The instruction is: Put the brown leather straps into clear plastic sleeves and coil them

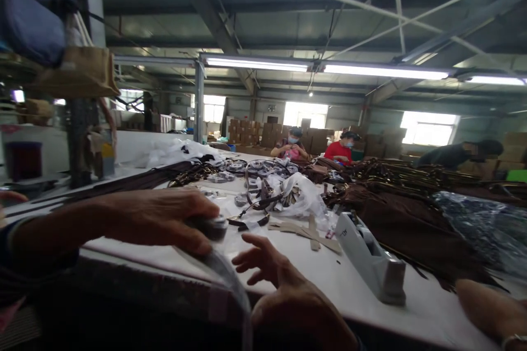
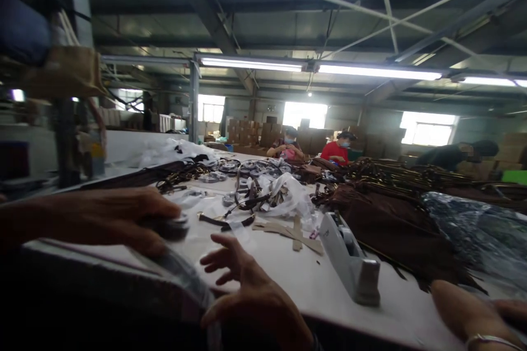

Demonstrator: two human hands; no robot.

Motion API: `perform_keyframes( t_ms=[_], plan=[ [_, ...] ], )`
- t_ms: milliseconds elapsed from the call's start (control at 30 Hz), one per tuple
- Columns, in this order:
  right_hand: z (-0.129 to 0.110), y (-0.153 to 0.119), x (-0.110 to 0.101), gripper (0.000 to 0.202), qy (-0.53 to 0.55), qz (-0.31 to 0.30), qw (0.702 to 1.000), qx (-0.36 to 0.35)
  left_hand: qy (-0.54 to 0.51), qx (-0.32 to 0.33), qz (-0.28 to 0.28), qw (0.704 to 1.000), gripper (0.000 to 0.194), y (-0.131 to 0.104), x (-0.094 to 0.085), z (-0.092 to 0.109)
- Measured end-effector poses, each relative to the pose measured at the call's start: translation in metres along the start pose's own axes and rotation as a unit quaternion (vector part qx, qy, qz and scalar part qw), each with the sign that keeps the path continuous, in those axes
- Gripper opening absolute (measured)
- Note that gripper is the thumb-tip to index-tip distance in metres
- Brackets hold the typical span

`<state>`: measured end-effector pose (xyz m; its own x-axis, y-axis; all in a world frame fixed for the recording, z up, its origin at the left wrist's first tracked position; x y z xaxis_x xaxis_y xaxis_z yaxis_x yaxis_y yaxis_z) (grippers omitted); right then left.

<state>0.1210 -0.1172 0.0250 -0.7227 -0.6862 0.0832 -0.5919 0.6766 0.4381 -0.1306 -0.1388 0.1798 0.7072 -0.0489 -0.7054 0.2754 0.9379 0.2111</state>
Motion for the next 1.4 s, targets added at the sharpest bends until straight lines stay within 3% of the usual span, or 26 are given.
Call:
perform_keyframes(
  t_ms=[100,233,333,433,500,600,667,800,933,1067,1167,1267,1400],
  plan=[
    [-0.005,0.024,0.025,0.071,0.052,-0.033,0.998,-0.010,0.146,-0.001,-0.011,0.989,0.028,0.010,-0.009,0.016],
    [0.007,0.056,0.042,0.043,0.023,0.025,0.998,-0.047,-0.024,-0.015,0.042,0.999,0.042,0.019,-0.029,0.030],
    [0.007,0.079,0.039,0.052,-0.013,0.114,0.988,-0.107,-0.109,-0.035,0.019,0.993,0.037,0.015,-0.035,0.031],
    [-0.009,0.093,0.033,0.074,-0.065,0.174,0.967,-0.176,-0.067,-0.050,-0.052,0.995,0.035,0.006,-0.032,0.032],
    [-0.021,0.099,0.035,0.073,-0.080,0.144,0.967,-0.196,-0.016,-0.065,-0.133,0.989,0.033,0.002,-0.028,0.033],
    [-0.032,0.103,0.043,0.030,-0.060,0.021,0.982,-0.176,0.049,-0.068,-0.209,0.974,0.032,0.002,-0.026,0.032],
    [-0.034,0.103,0.046,0.011,-0.065,-0.004,0.985,-0.159,0.056,-0.071,-0.188,0.978,0.035,0.008,-0.029,0.027],
    [-0.035,0.093,0.039,0.014,-0.088,0.037,0.986,-0.136,-0.038,-0.085,-0.042,0.995,0.034,0.026,-0.038,0.009],
    [-0.028,0.078,0.035,0.024,-0.030,-0.029,0.992,-0.121,-0.156,-0.057,0.026,0.986,0.032,0.034,-0.032,0.000],
    [-0.009,0.070,0.037,0.030,0.011,-0.084,0.993,-0.081,-0.308,-0.047,0.031,0.950,0.025,0.039,-0.023,0.002],
    [-0.003,0.079,0.037,0.041,0.033,-0.047,0.996,-0.064,-0.380,-0.024,0.004,0.925,0.016,0.046,-0.020,0.008],
    [-0.012,0.096,0.035,0.047,0.053,-0.016,0.994,-0.097,-0.415,0.001,-0.028,0.909,0.012,0.052,-0.019,0.018],
    [-0.031,0.119,0.030,0.029,0.027,0.005,0.992,-0.123,-0.422,0.011,-0.044,0.906,0.021,0.053,-0.020,0.032]
  ],
)
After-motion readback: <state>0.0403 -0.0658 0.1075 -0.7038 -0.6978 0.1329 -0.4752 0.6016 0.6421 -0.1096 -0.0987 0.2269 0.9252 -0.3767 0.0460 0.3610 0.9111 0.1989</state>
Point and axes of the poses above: each hand's wrist, its own y-axis towards the middle knuckle, its own x-axis out of the palm, z = x × y, the point moved 2 cm from there along y, towards the middle knuckle, and after that the axes turned 14 degrees about -x, right-handed, at the moved point
